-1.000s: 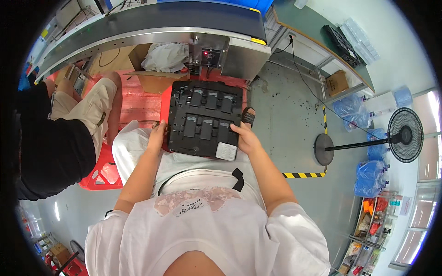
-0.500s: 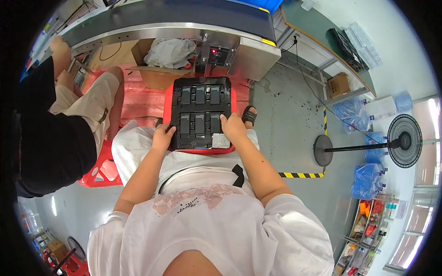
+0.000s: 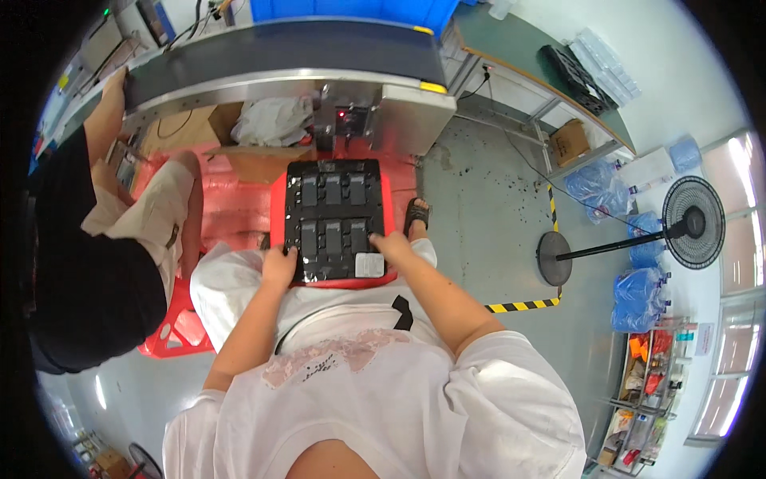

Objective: The person assembles a black plastic electronic component by inserting small black rectangular parts into a tray. They place the tray on a red stool, insert the parts by hand, and then place the completed tray onto a nearby table. The process is repeated with multiple trays.

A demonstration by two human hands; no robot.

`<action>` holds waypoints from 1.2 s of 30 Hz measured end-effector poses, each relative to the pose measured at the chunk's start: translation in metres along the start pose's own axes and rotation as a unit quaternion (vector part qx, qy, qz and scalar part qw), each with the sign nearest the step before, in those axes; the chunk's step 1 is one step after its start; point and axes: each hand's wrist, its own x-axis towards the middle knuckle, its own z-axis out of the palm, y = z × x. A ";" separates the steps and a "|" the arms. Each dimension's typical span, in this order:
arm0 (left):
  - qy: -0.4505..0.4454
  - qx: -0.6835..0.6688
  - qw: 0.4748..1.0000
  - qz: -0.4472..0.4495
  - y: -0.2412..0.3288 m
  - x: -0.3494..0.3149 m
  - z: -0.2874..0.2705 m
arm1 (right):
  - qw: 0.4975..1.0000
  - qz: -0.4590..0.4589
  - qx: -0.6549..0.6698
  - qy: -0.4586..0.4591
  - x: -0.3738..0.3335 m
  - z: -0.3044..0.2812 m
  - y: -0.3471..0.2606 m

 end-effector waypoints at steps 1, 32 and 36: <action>0.022 0.020 1.000 0.004 -0.002 -0.003 0.008 | 0.999 -0.016 -0.023 0.015 -0.004 0.006 0.001; -0.406 -0.519 0.716 -0.231 0.065 -0.044 0.005 | 0.801 0.090 0.589 -0.053 -0.088 -0.061 0.046; -0.420 -0.536 0.680 -0.273 0.069 -0.049 0.025 | 0.690 0.119 0.714 -0.009 -0.129 -0.047 0.057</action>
